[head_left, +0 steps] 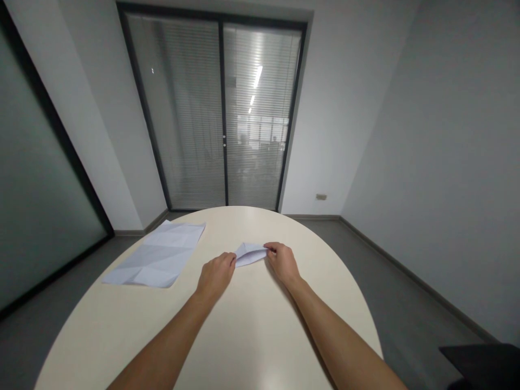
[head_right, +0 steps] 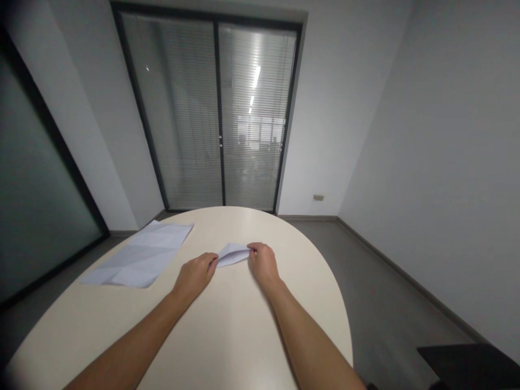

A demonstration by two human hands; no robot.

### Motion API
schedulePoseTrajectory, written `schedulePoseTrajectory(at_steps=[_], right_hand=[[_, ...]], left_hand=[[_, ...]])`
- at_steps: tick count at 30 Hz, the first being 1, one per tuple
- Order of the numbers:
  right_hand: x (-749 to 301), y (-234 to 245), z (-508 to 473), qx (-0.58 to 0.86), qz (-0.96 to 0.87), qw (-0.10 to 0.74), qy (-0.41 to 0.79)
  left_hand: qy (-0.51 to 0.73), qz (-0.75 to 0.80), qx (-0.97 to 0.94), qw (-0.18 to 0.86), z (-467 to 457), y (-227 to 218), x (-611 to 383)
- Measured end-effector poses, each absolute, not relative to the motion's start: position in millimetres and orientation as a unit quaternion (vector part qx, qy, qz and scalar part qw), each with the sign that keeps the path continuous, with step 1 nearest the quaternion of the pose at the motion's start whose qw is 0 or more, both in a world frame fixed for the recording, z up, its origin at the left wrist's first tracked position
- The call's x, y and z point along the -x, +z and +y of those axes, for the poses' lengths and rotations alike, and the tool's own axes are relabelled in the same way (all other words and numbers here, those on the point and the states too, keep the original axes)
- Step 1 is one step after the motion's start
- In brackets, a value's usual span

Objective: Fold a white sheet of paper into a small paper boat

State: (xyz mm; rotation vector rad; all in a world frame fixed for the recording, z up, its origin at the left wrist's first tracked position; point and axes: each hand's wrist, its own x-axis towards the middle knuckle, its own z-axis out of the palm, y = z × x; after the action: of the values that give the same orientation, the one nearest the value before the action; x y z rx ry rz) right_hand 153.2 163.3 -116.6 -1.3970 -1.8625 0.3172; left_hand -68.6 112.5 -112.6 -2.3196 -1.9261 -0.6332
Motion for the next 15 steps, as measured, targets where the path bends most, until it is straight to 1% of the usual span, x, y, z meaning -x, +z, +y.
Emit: schedulePoseTrajectory(at_steps=[6, 10, 13, 15], right_hand=[[-150, -112, 162, 0.476, -0.754, 0.446, 0.08], [-147, -109, 160, 0.427, -0.769, 0.474, 0.044], [-146, -106, 157, 0.394, -0.786, 0.476, 0.008], [-145, -105, 155, 0.373, -0.801, 0.468, -0.007]], left_hand=[[-0.308, -0.611, 0.729, -0.015, 117, -119, 72], [-0.406, -0.582, 0.696, -0.109, 122, -127, 70], [-0.466, -0.564, 0.661, -0.168, 126, -133, 65], [-0.486, -0.553, 0.647, -0.199, 128, -136, 64]])
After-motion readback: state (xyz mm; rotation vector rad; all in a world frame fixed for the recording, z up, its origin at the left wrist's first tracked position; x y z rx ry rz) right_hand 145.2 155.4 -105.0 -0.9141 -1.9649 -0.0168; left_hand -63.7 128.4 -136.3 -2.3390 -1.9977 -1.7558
